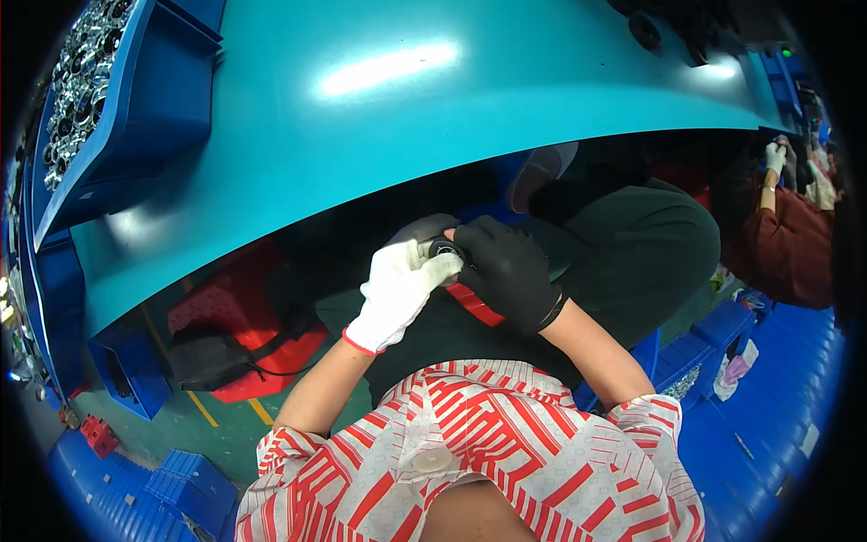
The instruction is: Assembling circular industrial or toy components by hand at a factory workstation.
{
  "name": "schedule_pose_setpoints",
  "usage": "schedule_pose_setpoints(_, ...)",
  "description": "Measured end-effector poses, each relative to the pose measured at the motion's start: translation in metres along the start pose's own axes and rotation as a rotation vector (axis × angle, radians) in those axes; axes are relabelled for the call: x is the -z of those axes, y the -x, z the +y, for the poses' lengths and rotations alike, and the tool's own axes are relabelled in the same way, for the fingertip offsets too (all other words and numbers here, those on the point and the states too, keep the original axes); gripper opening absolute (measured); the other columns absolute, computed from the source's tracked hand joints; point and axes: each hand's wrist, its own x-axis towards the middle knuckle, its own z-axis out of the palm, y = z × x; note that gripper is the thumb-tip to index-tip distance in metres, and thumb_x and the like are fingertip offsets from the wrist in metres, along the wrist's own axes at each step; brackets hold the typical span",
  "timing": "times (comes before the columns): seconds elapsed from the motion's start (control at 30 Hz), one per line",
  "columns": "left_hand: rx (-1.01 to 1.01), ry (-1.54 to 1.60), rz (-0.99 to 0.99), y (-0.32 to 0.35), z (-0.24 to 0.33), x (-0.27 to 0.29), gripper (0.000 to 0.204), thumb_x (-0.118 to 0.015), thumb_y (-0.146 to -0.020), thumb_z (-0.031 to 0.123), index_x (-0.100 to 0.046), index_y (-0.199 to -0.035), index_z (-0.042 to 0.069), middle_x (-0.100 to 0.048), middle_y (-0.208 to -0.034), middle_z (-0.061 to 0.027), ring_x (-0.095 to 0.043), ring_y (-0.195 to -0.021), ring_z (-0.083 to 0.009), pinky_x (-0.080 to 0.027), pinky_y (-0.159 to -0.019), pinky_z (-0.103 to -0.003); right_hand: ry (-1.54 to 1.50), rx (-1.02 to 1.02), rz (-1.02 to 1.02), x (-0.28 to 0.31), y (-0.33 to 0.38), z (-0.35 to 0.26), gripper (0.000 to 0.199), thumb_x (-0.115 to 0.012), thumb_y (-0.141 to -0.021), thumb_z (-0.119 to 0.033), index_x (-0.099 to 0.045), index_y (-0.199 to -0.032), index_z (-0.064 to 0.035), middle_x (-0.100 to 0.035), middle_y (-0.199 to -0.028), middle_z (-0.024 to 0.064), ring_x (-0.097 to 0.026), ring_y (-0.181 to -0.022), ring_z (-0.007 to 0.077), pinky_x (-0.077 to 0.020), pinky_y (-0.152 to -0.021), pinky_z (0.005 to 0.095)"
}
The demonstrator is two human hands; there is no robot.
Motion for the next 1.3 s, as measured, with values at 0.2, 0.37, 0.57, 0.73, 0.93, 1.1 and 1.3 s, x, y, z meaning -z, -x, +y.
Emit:
schedule_pose_setpoints(0.2,0.01,-0.052,0.005,-0.006,0.001,0.006,0.037,-0.065,-0.082,0.009,-0.056,-0.116,-0.004,-0.064,-0.089,-0.0088,-0.06,-0.074,-0.0098,-0.05,-0.068,-0.022,-0.079,-0.145,-0.057,-0.002,0.001,-0.004,0.036,-0.072,-0.075,-0.019,-0.059,-0.106,-0.0085,-0.06,-0.092,0.0106,-0.062,-0.078,0.0299,-0.0496,-0.064,0.0377)
schedule_pose_setpoints(0.37,0.175,-0.293,-0.13,-0.007,0.006,0.016,0.03,-0.067,-0.081,0.015,-0.062,-0.105,-0.002,-0.064,-0.079,-0.0068,-0.058,-0.069,-0.0088,-0.046,-0.061,-0.021,-0.256,-0.057,-0.134,0.004,0.005,0.011,0.042,-0.073,-0.075,-0.015,-0.056,-0.113,-0.0058,-0.059,-0.094,0.0119,-0.062,-0.081,0.0271,-0.0483,-0.067,0.0345)
schedule_pose_setpoints(0.57,0.01,0.167,0.039,0.002,-0.009,-0.004,0.015,-0.07,-0.08,0.005,-0.063,-0.087,-0.006,-0.062,-0.073,-0.0063,-0.057,-0.065,-0.01,-0.043,-0.058,-0.022,-0.177,-0.17,-0.037,0.005,0.006,-0.001,0.05,-0.075,-0.072,-0.017,-0.056,-0.116,-0.0075,-0.059,-0.097,0.0107,-0.061,-0.083,0.0272,-0.0481,-0.068,0.0354)
schedule_pose_setpoints(0.73,0.004,-0.027,0.023,0.001,-0.003,0.001,0.012,-0.07,-0.079,0.007,-0.064,-0.082,-0.004,-0.061,-0.069,-0.0055,-0.056,-0.064,-0.0084,-0.043,-0.057,-0.022,-0.14,0.019,-0.032,0.002,0.002,0.005,0.046,-0.076,-0.068,-0.012,-0.06,-0.111,-0.0067,-0.057,-0.098,0.0103,-0.059,-0.08,0.0261,-0.0473,-0.068,0.0352)
schedule_pose_setpoints(0.93,0.144,-0.329,-0.029,-0.001,0.016,0.003,0.018,-0.068,-0.079,0.017,-0.066,-0.079,0.0,-0.058,-0.062,-0.0042,-0.052,-0.058,-0.0094,-0.041,-0.056,-0.025,-0.069,-0.004,0.007,-0.002,0.006,0.003,0.046,-0.075,-0.07,-0.013,-0.06,-0.113,-0.0071,-0.057,-0.102,0.0101,-0.059,-0.085,0.0263,-0.0471,-0.07,0.0353)
schedule_pose_setpoints(1.1,0.027,-0.528,-0.091,-0.006,0.012,0.012,0.019,-0.069,-0.078,0.019,-0.066,-0.078,0.0,-0.059,-0.063,-0.0057,-0.053,-0.058,-0.0101,-0.042,-0.056,-0.026,-0.165,0.075,-0.126,-0.003,0.004,0.011,0.044,-0.075,-0.069,-0.021,-0.061,-0.109,-0.008,-0.058,-0.101,0.0097,-0.058,-0.089,0.0283,-0.0477,-0.071,0.0376)
schedule_pose_setpoints(1.3,0.087,-0.13,0.01,0.003,0.009,0.001,0.022,-0.068,-0.078,0.016,-0.063,-0.084,-0.005,-0.064,-0.069,-0.0061,-0.055,-0.059,-0.0093,-0.044,-0.057,-0.023,-0.145,-0.128,-0.014,0.004,0.001,-0.001,0.046,-0.076,-0.069,-0.025,-0.06,-0.108,-0.0078,-0.056,-0.097,0.0103,-0.058,-0.086,0.0294,-0.0466,-0.07,0.0373)
